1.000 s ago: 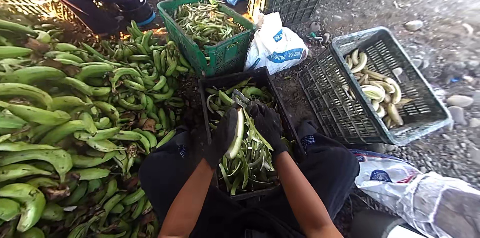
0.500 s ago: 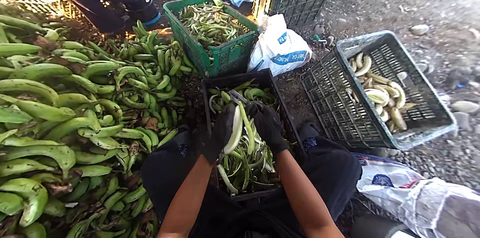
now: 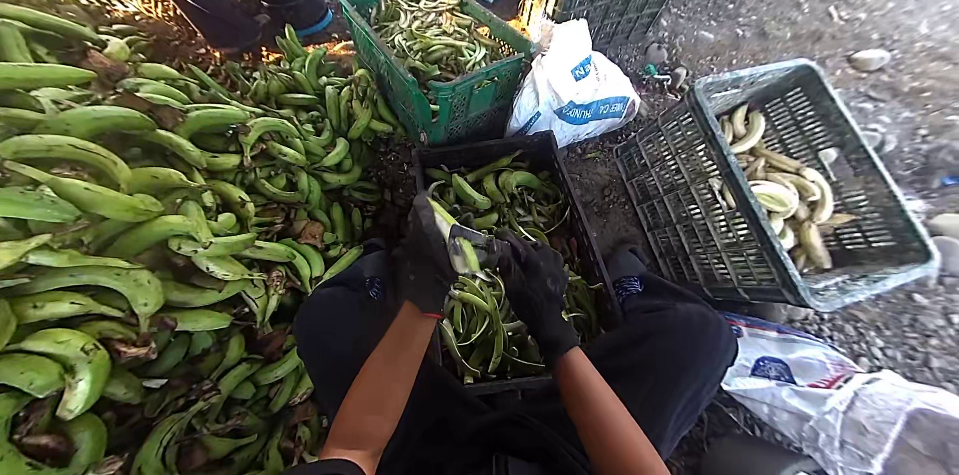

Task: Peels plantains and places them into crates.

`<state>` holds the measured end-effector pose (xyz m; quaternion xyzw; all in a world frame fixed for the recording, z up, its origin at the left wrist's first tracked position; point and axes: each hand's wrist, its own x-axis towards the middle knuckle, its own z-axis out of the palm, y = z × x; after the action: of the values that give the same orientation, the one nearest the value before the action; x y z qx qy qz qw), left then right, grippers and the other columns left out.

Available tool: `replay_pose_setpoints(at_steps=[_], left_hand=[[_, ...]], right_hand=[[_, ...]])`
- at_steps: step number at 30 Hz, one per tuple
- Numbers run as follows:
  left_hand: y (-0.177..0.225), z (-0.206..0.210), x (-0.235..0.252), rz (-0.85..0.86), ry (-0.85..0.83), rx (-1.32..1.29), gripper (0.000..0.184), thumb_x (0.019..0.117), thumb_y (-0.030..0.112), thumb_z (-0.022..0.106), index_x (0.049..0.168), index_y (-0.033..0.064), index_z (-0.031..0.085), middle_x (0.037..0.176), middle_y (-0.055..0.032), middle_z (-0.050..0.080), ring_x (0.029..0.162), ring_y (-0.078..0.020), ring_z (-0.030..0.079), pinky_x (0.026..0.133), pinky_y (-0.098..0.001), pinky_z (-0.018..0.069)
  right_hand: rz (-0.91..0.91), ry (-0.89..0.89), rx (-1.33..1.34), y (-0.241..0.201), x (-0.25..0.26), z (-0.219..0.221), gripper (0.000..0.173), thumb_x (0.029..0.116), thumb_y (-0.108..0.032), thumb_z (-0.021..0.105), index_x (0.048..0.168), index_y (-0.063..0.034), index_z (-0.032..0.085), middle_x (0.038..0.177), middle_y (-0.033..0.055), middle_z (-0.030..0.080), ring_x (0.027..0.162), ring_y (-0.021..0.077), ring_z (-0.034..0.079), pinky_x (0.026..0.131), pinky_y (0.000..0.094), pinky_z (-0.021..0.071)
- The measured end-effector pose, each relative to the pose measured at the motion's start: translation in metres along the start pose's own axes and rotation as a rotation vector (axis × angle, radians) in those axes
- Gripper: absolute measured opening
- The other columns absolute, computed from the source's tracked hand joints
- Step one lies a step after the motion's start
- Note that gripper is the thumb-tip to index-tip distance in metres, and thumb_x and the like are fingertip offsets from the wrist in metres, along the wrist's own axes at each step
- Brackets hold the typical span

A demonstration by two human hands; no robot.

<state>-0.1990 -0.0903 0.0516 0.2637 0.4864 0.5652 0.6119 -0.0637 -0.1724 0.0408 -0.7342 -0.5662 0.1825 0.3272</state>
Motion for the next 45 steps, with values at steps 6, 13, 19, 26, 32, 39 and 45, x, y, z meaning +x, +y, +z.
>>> replay_pose_setpoints(at_steps=[6,13,19,26,32,39,45], left_hand=[[0.001,-0.010,0.004,0.179,-0.217,0.380,0.052,0.1091,0.045,0.025,0.154,0.0230,0.039,0.118,-0.0064,0.065,0.091,-0.0130,0.064,0.079,-0.0341,0.0557],[0.019,0.017,-0.034,0.071,-0.534,0.573,0.046,0.1098,0.024,0.024,0.143,0.0033,0.048,0.089,-0.0070,0.066,0.072,-0.0121,0.064,0.067,-0.0281,0.0574],[0.008,-0.013,0.006,-0.098,-0.318,-0.035,0.052,0.1101,0.046,0.023,0.139,0.0159,0.054,0.088,-0.0028,0.067,0.069,-0.0117,0.065,0.063,-0.0284,0.0583],[0.003,-0.019,-0.001,0.044,-0.312,0.287,0.049,0.1104,0.043,0.026,0.145,0.0170,0.050,0.105,-0.0050,0.066,0.083,-0.0113,0.063,0.074,-0.0319,0.0557],[0.017,0.008,-0.026,0.159,-0.354,0.685,0.045,0.1128,0.027,0.025,0.140,0.0025,0.052,0.114,-0.0133,0.063,0.096,-0.0140,0.062,0.086,-0.0322,0.0532],[0.029,0.008,-0.041,0.031,-0.497,0.625,0.043,0.1121,0.024,0.028,0.135,0.0004,0.054,0.096,-0.0077,0.067,0.079,-0.0098,0.064,0.074,-0.0267,0.0560],[0.016,-0.016,-0.001,-0.184,-0.389,0.000,0.056,0.1093,0.049,0.022,0.136,0.0173,0.060,0.081,-0.0021,0.066,0.062,-0.0100,0.062,0.057,-0.0245,0.0549]], right_hand=[[-0.088,0.093,-0.074,0.006,0.000,0.000,0.063,0.0927,-0.067,0.045,0.135,-0.0271,0.069,0.119,0.0266,0.066,0.113,0.0503,0.059,0.089,0.0692,0.0432],[0.206,-0.062,0.085,0.008,0.045,-0.022,0.056,0.1061,-0.057,0.033,0.126,-0.0181,0.069,0.110,0.0151,0.071,0.107,0.0362,0.065,0.087,0.0630,0.0473],[-0.287,0.213,0.009,0.020,-0.004,-0.003,0.066,0.0911,-0.070,0.049,0.127,-0.0203,0.073,0.114,0.0250,0.069,0.108,0.0488,0.062,0.089,0.0691,0.0447],[-0.052,-0.046,-0.030,0.004,0.001,-0.010,0.055,0.0967,-0.061,0.045,0.130,-0.0265,0.072,0.115,0.0222,0.070,0.110,0.0456,0.063,0.086,0.0657,0.0472],[0.180,-0.168,0.144,-0.003,0.033,-0.005,0.047,0.1069,-0.047,0.040,0.122,-0.0155,0.072,0.112,0.0128,0.072,0.111,0.0313,0.065,0.095,0.0584,0.0468],[0.185,-0.068,0.230,0.004,0.027,-0.015,0.054,0.1067,-0.052,0.035,0.120,-0.0126,0.070,0.104,0.0134,0.071,0.103,0.0307,0.065,0.088,0.0584,0.0478],[-0.219,0.049,0.026,0.019,-0.009,-0.011,0.061,0.0935,-0.064,0.050,0.130,-0.0202,0.072,0.118,0.0234,0.068,0.111,0.0479,0.061,0.091,0.0695,0.0446]])
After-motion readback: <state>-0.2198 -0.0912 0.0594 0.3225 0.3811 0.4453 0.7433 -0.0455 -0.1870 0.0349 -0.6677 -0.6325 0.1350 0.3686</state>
